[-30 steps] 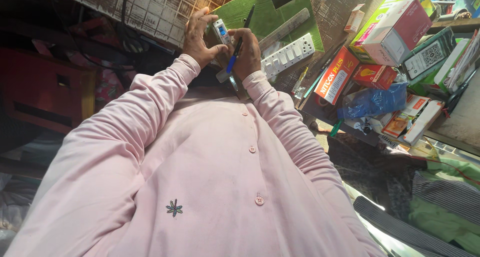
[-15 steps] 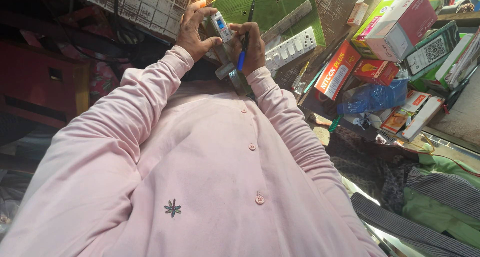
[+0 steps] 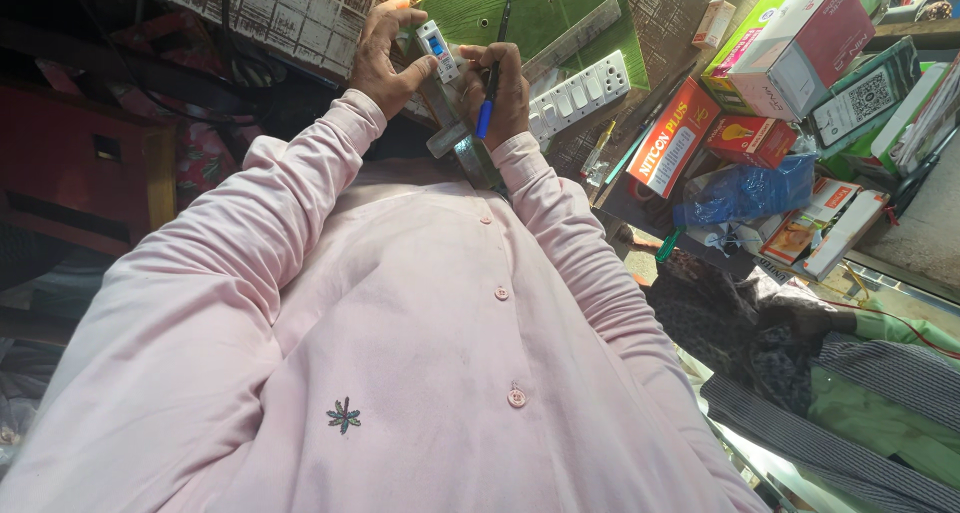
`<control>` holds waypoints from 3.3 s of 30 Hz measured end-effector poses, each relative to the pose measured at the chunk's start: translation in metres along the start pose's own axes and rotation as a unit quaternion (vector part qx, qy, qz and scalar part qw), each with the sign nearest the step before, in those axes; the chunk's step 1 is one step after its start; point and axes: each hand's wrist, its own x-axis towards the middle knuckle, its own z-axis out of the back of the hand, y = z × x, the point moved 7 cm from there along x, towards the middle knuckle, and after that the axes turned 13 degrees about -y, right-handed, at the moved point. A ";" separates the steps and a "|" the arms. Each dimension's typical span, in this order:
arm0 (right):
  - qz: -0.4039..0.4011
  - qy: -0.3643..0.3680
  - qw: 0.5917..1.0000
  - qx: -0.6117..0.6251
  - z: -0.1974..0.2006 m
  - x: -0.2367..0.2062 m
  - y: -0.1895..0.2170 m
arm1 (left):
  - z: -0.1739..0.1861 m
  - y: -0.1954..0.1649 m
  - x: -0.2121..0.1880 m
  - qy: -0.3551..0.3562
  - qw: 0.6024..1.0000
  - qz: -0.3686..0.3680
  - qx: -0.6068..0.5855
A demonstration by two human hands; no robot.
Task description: The person uses a blue screwdriver to manipulate screws on a white electrical switchboard and a separate white switch module placed on a green board. The person adjusts the components and secures them with the screwdriver.
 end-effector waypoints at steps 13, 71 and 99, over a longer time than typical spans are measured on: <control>-0.024 0.008 1.000 0.003 -0.001 -0.003 -0.005 | -0.005 -0.010 -0.002 -0.035 0.999 -0.020 0.014; 0.084 0.054 0.985 -0.138 0.013 0.014 0.057 | -0.016 -0.006 0.000 -0.035 0.999 0.027 0.009; 0.099 0.056 0.989 -0.093 -0.034 0.063 0.039 | -0.010 -0.009 0.005 -0.042 0.998 0.053 -0.001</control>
